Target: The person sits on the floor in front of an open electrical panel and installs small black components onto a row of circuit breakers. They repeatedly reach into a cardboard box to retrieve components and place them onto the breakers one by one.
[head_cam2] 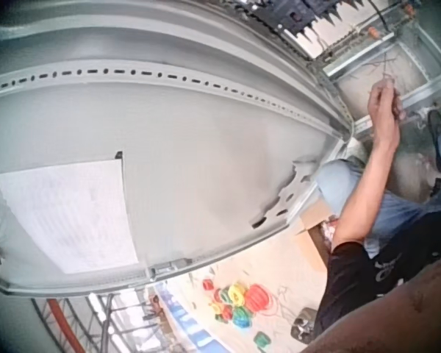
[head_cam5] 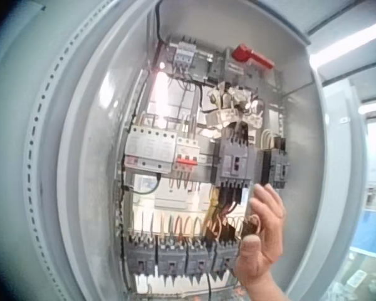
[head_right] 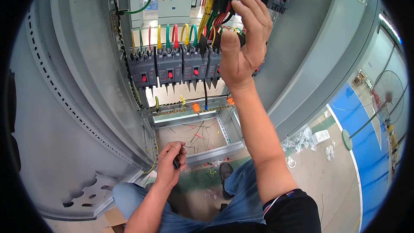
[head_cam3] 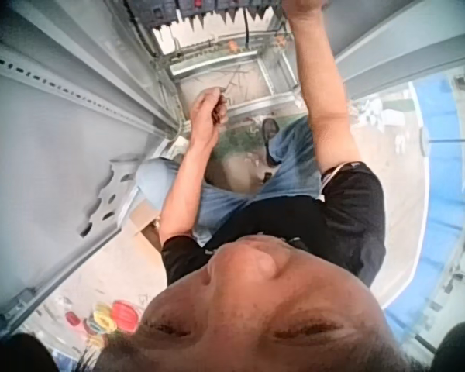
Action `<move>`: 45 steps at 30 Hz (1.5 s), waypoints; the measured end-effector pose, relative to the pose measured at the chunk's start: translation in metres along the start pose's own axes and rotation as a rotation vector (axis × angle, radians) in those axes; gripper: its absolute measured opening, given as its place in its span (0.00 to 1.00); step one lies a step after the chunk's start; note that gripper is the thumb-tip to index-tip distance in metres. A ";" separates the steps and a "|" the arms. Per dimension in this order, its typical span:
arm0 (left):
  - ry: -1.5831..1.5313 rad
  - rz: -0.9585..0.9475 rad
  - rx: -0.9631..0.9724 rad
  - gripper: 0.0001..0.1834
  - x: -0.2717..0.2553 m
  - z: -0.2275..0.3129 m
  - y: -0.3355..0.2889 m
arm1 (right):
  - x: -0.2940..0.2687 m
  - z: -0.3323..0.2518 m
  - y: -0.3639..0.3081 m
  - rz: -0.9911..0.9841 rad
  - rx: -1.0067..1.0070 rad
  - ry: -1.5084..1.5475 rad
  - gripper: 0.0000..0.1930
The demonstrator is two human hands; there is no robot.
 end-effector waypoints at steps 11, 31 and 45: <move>0.000 0.015 -0.006 0.13 -0.002 0.001 0.000 | 0.064 0.053 -0.040 -0.146 0.084 -0.134 0.18; -0.055 0.028 0.020 0.24 -0.004 0.001 0.006 | 0.038 -0.036 -0.095 -0.633 0.145 0.287 0.28; -0.155 -0.091 0.028 0.36 0.009 -0.010 0.016 | -0.014 -0.136 -0.208 -1.129 0.912 1.252 0.32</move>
Point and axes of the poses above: each hand's wrist, its own y-axis towards the middle knuckle, its own x-axis out of the palm, z = x × y, the point moved 3 cm from there along y, towards the middle knuckle, and after that the axes turned 14 degrees about -z, right-handed, at the moved point
